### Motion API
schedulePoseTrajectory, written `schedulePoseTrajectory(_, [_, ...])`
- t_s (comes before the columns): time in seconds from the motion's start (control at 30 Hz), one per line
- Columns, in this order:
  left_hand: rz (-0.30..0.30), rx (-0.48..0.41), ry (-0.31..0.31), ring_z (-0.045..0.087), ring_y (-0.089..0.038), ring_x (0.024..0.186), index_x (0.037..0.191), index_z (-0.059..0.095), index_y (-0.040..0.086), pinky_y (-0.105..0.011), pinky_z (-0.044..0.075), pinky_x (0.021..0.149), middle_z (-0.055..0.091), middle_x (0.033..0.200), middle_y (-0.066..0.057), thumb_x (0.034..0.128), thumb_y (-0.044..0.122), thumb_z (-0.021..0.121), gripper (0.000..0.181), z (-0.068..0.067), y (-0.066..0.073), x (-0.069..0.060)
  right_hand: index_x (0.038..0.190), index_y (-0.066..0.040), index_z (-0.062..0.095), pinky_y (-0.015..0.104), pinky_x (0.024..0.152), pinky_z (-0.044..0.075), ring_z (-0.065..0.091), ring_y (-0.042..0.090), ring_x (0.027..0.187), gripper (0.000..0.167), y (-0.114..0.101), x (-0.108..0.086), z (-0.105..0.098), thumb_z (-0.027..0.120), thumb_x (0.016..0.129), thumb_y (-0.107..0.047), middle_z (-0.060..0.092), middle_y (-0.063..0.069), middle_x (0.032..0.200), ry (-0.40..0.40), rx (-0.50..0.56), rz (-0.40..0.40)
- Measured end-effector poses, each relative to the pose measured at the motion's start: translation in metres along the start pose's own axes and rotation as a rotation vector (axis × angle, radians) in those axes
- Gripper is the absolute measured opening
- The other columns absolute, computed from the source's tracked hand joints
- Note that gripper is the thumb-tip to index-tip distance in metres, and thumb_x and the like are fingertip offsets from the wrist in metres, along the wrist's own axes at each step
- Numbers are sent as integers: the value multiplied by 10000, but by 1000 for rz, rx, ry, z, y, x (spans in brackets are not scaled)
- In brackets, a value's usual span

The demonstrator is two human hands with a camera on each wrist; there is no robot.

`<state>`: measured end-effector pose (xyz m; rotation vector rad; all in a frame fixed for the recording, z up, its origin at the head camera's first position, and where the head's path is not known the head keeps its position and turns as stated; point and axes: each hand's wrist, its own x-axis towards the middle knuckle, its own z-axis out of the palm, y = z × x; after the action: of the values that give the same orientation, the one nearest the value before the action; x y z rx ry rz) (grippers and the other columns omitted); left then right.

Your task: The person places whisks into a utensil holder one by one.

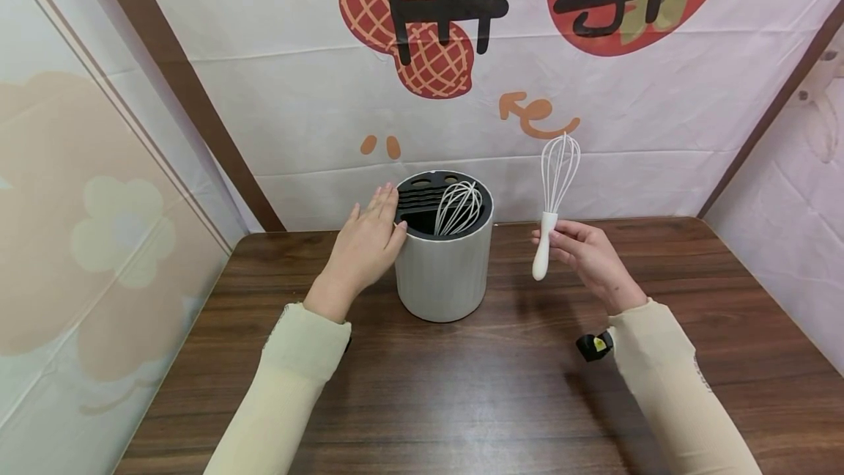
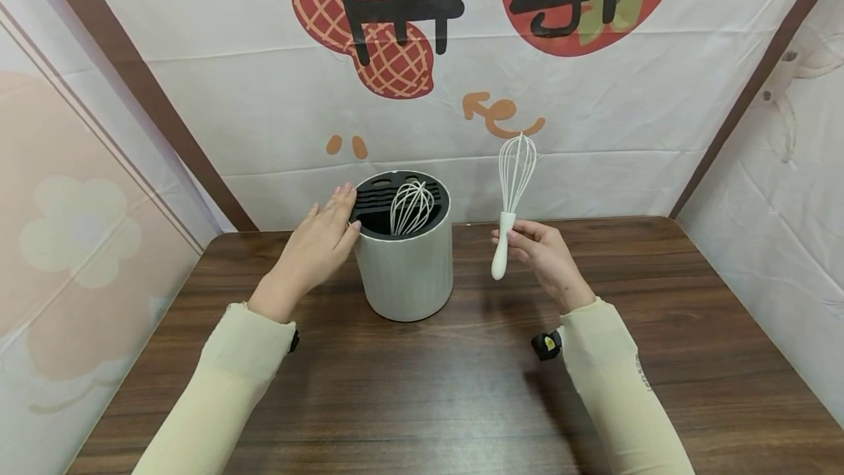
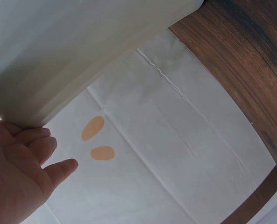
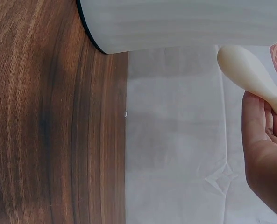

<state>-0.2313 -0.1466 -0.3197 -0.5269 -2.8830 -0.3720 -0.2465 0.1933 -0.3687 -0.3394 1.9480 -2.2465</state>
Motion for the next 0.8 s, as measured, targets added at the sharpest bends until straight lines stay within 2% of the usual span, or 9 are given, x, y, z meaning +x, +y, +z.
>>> schedulePoseTrajectory(0.2, [-2, 4, 0, 139, -239, 1426, 1492, 185, -15, -504, 139, 1127, 177, 1547, -140, 1016, 324, 265, 590, 1, -1, 0, 1065, -94, 641, 253, 837, 510, 658, 155, 979, 170, 0, 0, 2, 525, 956, -33, 705, 58, 1000, -15, 34, -12])
schedulePoseTrajectory(0.37, [0, 10, -3, 139, -240, 1426, 1492, 183, -16, -504, 144, 1126, 175, 1546, -140, 1016, 327, 265, 592, 0, -1, 0, 1088, -65, 622, 262, 833, 515, 653, 156, 988, 166, -3, 1, 4, 519, 960, -39, 703, 31, 987, -21, 29, -7])
schedulePoseTrajectory(0.6, [-1, 10, -7, 141, -239, 1426, 1493, 180, -14, -502, 143, 1127, 173, 1547, -136, 1018, 330, 262, 591, -1, 0, 0, 1028, -114, 664, 263, 795, 528, 662, 142, 948, 207, -8, 2, 7, 493, 966, -15, 705, 28, 969, -52, 57, -39])
schedulePoseTrajectory(0.8, [1, 8, -9, 138, -238, 1426, 1493, 176, -14, -501, 138, 1128, 169, 1548, -135, 1019, 330, 265, 592, -1, 0, 0, 1042, -104, 664, 272, 799, 530, 661, 152, 957, 198, -10, 4, 10, 504, 962, -19, 701, 62, 993, -62, 64, -43])
